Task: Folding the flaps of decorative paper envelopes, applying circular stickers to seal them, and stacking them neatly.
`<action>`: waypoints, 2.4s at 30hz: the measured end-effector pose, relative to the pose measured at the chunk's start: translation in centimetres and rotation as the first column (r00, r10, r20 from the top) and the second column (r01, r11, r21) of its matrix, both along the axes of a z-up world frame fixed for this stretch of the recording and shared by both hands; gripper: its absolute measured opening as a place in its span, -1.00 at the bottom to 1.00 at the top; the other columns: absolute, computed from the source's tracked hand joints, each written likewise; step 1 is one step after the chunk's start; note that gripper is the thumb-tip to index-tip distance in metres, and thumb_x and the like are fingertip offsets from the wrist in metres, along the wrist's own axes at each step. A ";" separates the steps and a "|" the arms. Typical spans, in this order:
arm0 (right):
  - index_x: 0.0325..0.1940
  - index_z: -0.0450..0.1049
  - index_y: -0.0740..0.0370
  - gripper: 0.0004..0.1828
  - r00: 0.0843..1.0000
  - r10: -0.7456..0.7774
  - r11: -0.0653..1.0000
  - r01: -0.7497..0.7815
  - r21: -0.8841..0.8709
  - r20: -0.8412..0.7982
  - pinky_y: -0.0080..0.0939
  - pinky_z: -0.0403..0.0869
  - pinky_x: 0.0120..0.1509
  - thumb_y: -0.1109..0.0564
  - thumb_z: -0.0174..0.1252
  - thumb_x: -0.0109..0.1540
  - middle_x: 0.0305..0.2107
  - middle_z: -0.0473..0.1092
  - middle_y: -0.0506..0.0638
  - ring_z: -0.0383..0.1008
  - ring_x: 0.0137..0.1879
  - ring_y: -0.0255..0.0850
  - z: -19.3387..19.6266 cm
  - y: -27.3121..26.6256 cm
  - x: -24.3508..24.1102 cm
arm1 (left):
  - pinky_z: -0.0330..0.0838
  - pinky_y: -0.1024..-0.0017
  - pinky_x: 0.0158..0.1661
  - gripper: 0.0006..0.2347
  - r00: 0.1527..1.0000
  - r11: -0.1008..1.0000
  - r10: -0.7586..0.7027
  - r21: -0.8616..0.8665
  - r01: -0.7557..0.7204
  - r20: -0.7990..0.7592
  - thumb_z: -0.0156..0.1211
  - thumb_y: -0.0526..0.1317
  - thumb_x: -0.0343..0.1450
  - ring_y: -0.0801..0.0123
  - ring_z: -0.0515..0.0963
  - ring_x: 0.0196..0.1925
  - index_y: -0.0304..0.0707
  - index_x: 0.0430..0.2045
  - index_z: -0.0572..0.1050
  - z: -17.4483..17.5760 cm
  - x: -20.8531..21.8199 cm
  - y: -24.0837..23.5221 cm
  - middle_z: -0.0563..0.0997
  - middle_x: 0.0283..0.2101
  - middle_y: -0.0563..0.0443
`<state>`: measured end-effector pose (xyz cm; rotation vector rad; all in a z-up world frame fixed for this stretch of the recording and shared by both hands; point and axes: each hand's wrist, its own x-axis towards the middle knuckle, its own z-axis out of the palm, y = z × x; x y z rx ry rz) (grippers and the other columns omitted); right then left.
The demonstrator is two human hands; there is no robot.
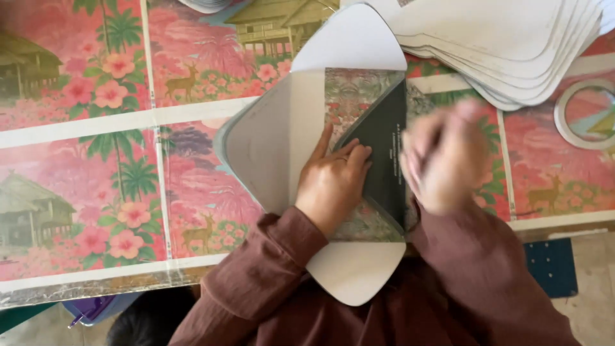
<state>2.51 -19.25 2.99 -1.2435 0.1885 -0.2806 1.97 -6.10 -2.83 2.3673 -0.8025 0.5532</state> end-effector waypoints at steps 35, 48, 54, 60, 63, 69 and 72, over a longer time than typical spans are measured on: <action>-0.02 0.47 0.25 -0.74 0.935 -0.142 -0.271 0.279 -0.921 0.325 0.01 0.34 -0.14 0.03 0.03 0.37 -0.30 0.28 0.11 0.32 -0.22 0.07 -11.1 -11.0 -4.1 | 0.19 0.12 -0.03 -0.93 0.926 0.835 -0.379 0.434 0.339 0.006 0.12 -0.25 0.25 0.14 0.46 -0.27 -0.17 -0.57 0.55 0.2 -3.3 -3.3 0.52 -0.44 -0.01; 0.02 0.37 0.33 -0.54 0.921 -0.332 0.546 0.364 -0.755 0.204 -0.10 0.25 0.11 -0.06 -0.32 0.45 -0.12 0.34 0.15 0.31 0.02 -0.04 -3.9 -6.3 -2.4 | -0.14 -0.21 0.27 -0.83 0.890 0.908 -0.389 -0.260 0.327 -0.238 -0.05 -0.26 0.44 0.09 0.52 0.04 -0.28 -0.21 0.47 1.6 1.0 3.9 0.58 -0.16 -0.08; 0.35 0.01 0.39 -0.48 0.996 0.059 0.804 -0.008 -0.595 0.067 -0.13 0.02 0.52 0.02 -0.41 0.38 0.29 0.07 0.25 0.02 0.44 -0.04 -4.3 3.5 0.5 | -0.10 -0.02 0.30 -0.57 0.901 0.953 -0.291 -0.174 0.246 -0.321 -0.28 -0.08 0.51 0.01 0.09 0.44 -0.24 0.27 0.05 2.0 1.1 3.8 0.26 0.31 -0.17; -0.42 0.19 0.18 -0.64 0.960 0.199 0.936 -0.127 -0.329 0.197 -0.23 0.43 -0.04 0.02 -0.40 0.36 -0.18 0.36 0.17 0.40 -0.21 -0.15 4.8 -2.5 4.4 | -0.06 -0.35 0.24 -0.75 0.963 0.966 -0.256 -0.067 0.251 -0.085 0.17 -0.33 0.40 0.05 0.41 0.20 -0.44 -0.06 0.42 1.9 0.5 2.9 0.63 -0.22 -0.13; -0.26 0.46 0.20 -0.51 0.949 -0.237 0.969 0.247 -0.022 0.208 -0.27 0.19 -0.58 -0.23 0.02 0.00 -0.40 0.42 0.09 0.28 -0.48 -0.22 7.8 -5.5 5.0 | -0.09 -0.37 0.26 -0.77 0.961 0.968 -0.247 -0.071 0.240 -0.126 0.13 -0.40 0.40 0.06 0.43 0.18 -0.43 -0.07 0.41 1.8 0.7 2.8 0.62 -0.28 -0.09; -0.68 0.27 0.10 -0.41 0.989 0.092 0.989 -0.077 -0.127 0.117 -0.41 -0.10 -0.83 -0.31 -0.26 0.25 -0.90 0.09 -0.12 -0.08 -0.88 -0.38 1.4 0.5 5.9 | -0.06 -0.29 0.23 -0.84 0.964 0.970 -0.230 -0.106 0.217 -0.131 0.01 -0.46 0.40 0.17 0.50 0.11 -0.44 -0.18 0.45 2.4 0.9 2.7 0.62 -0.32 -0.12; -0.71 0.18 0.11 -0.39 0.957 0.035 0.994 -0.005 -0.105 0.289 -0.43 -0.06 -0.80 -0.32 -0.22 0.26 -0.93 -0.01 -0.10 -0.06 -0.87 -0.36 6.1 1.3 0.7 | -0.11 -0.31 0.26 -0.84 0.953 0.969 -0.237 -0.122 0.217 -0.191 0.05 -0.46 0.39 0.10 0.48 0.13 -0.45 -0.17 0.45 2.4 0.7 2.7 0.63 -0.36 -0.14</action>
